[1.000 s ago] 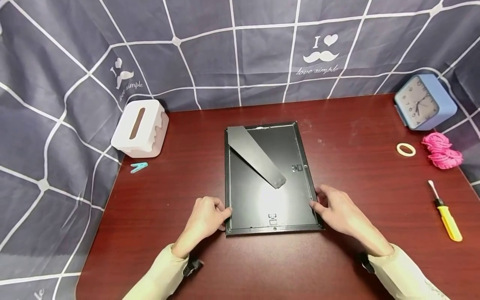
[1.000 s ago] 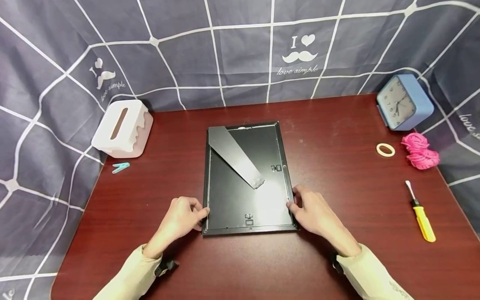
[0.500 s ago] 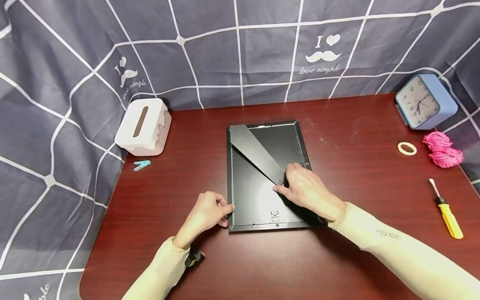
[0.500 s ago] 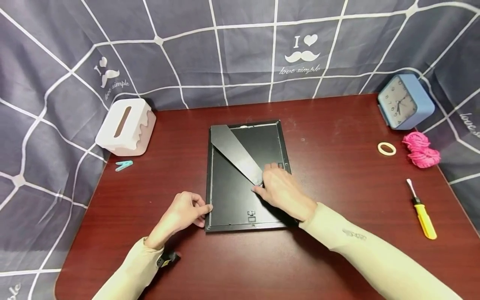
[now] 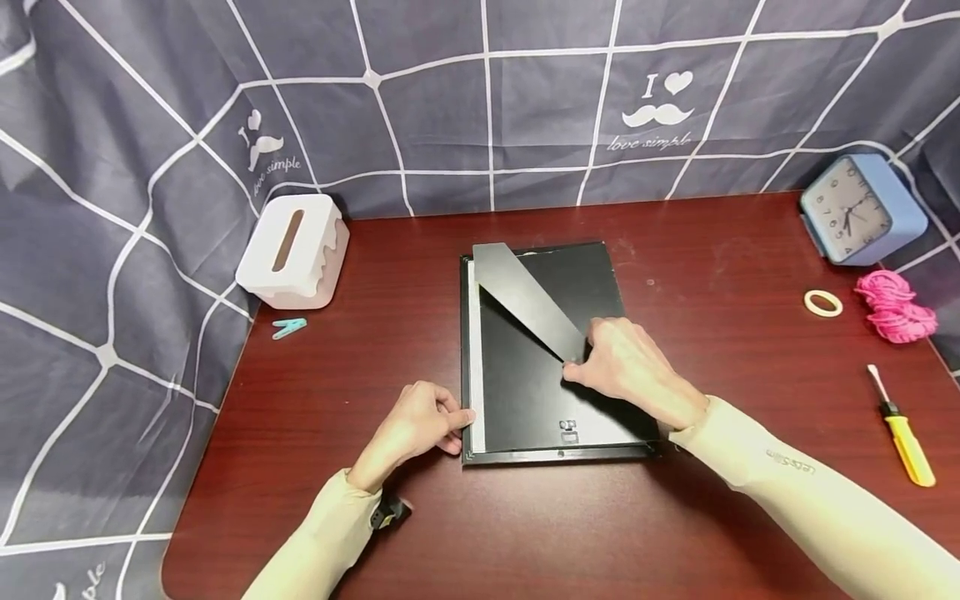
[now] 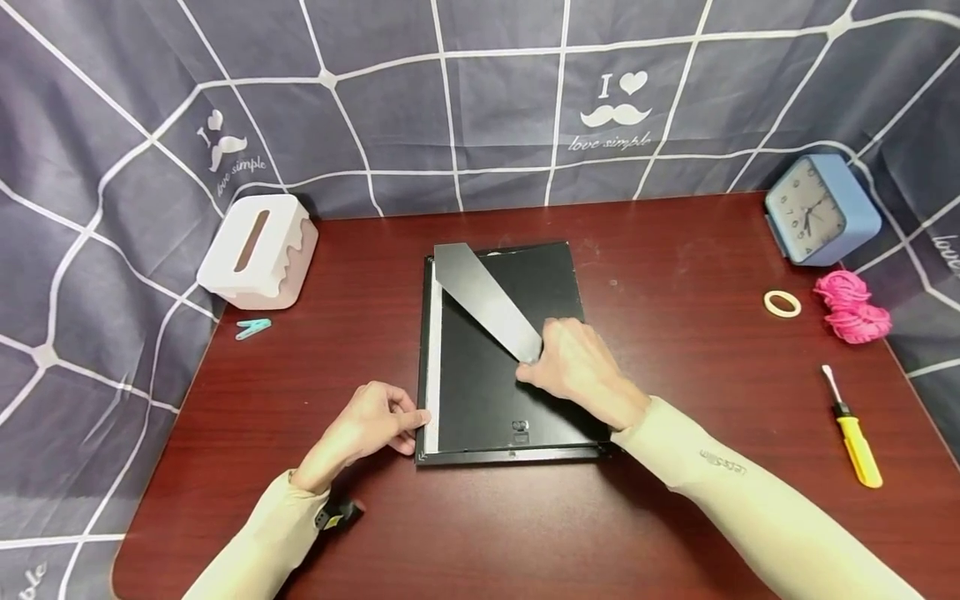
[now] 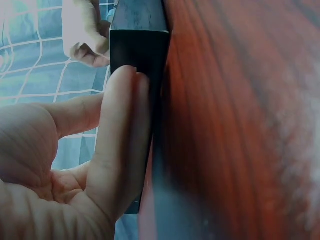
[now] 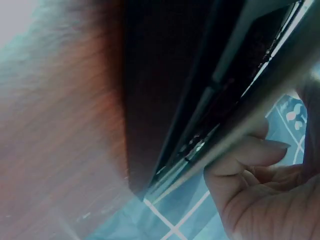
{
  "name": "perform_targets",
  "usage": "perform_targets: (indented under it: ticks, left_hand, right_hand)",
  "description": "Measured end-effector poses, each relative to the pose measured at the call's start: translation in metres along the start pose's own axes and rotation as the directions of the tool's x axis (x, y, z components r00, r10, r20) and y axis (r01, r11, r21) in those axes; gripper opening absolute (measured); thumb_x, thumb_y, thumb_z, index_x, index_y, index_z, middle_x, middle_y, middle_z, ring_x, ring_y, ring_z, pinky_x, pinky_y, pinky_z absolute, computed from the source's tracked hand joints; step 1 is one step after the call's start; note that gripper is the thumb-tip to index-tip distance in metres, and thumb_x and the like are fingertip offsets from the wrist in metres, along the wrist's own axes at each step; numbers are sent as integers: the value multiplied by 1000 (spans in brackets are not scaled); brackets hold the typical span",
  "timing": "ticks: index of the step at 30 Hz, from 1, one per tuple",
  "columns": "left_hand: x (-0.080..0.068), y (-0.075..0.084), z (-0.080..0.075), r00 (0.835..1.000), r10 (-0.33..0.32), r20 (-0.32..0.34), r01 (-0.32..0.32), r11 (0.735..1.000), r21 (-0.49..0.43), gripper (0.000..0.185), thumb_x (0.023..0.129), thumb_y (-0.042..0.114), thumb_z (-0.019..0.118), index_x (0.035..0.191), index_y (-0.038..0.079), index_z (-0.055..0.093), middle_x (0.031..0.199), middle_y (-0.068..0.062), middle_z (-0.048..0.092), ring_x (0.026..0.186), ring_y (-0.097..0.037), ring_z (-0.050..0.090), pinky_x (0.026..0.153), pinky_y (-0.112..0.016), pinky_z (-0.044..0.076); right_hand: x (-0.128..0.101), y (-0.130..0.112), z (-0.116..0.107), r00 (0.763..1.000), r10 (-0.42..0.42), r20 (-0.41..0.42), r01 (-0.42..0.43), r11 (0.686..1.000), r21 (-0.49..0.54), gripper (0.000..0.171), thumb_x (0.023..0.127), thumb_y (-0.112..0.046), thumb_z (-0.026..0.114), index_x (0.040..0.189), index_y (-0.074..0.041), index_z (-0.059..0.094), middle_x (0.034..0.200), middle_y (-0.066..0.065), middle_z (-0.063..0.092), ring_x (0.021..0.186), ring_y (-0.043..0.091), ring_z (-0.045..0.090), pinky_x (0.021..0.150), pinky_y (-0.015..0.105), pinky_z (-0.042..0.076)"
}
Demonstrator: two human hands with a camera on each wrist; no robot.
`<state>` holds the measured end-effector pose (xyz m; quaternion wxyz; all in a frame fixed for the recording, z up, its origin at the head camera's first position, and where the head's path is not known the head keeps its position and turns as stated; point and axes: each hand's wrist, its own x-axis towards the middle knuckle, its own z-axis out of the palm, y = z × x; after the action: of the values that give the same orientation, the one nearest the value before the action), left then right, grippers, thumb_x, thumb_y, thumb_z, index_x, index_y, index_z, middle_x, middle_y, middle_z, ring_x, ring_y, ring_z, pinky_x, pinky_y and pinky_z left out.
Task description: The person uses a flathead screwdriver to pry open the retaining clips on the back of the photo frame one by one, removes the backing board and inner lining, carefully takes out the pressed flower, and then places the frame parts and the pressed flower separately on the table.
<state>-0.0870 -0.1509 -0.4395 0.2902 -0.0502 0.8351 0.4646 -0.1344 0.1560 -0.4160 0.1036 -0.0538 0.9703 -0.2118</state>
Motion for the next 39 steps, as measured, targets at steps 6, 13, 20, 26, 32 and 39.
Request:
perform_targets:
  ticks: [6, 13, 20, 26, 32, 39]
  left_hand:
    - [0, 1, -1, 1000, -14, 8, 14, 1000, -9, 20, 96, 16, 83, 82, 5, 72, 68, -7, 75, 52, -10, 74, 66, -28, 67]
    - [-2, 4, -3, 1000, -28, -1, 28, 1000, 0, 20, 95, 17, 83, 82, 6, 72, 70, -8, 76, 54, -12, 75, 65, -27, 66]
    - [-3, 4, -3, 999, -32, -7, 32, 999, -10, 20, 95, 16, 83, 84, 5, 72, 69, -8, 76, 54, -12, 75, 66, -29, 68]
    - [0, 2, 2, 1000, -21, 3, 21, 1000, -13, 21, 95, 18, 84, 83, 5, 72, 68, -7, 75, 53, -10, 74, 65, -28, 67]
    - [-1, 3, 2, 1000, -18, -3, 18, 1000, 1, 21, 95, 16, 84, 83, 4, 71, 67, -8, 74, 52, -10, 74, 65, -30, 68]
    - [-1, 4, 5, 1000, -19, -8, 19, 1000, -9, 20, 95, 16, 83, 83, 4, 71, 67, -8, 74, 51, -10, 73, 63, -31, 68]
  right_hand:
    - [-23, 17, 1, 998, -29, -56, 34, 995, 90, 36, 86, -35, 85, 92, -6, 65, 81, 7, 64, 72, 23, 57, 64, 35, 45]
    - [-76, 48, 4, 985, 157, -73, -140, 970, 199, 46, 92, -47, 84, 95, -8, 60, 80, 4, 61, 71, 19, 54, 65, 31, 42]
    - [-84, 56, 8, 977, 209, 51, -215, 944, 250, 47, 96, -51, 80, 91, -10, 57, 77, 0, 58, 71, 15, 53, 65, 28, 41]
    - [-93, 58, 3, 956, 256, 145, -294, 867, 403, 40, 104, -42, 72, 102, -5, 56, 75, 0, 59, 58, 14, 58, 56, 27, 45]
    - [-99, 58, 4, 918, 279, 280, -396, 634, 664, 38, 108, -29, 68, 122, 1, 50, 64, -5, 57, 48, 9, 53, 45, 24, 44]
    - [-105, 67, 12, 902, 326, 284, -398, 370, 840, 12, 107, -15, 70, 94, -14, 69, 65, -13, 56, 53, 3, 52, 54, 17, 49]
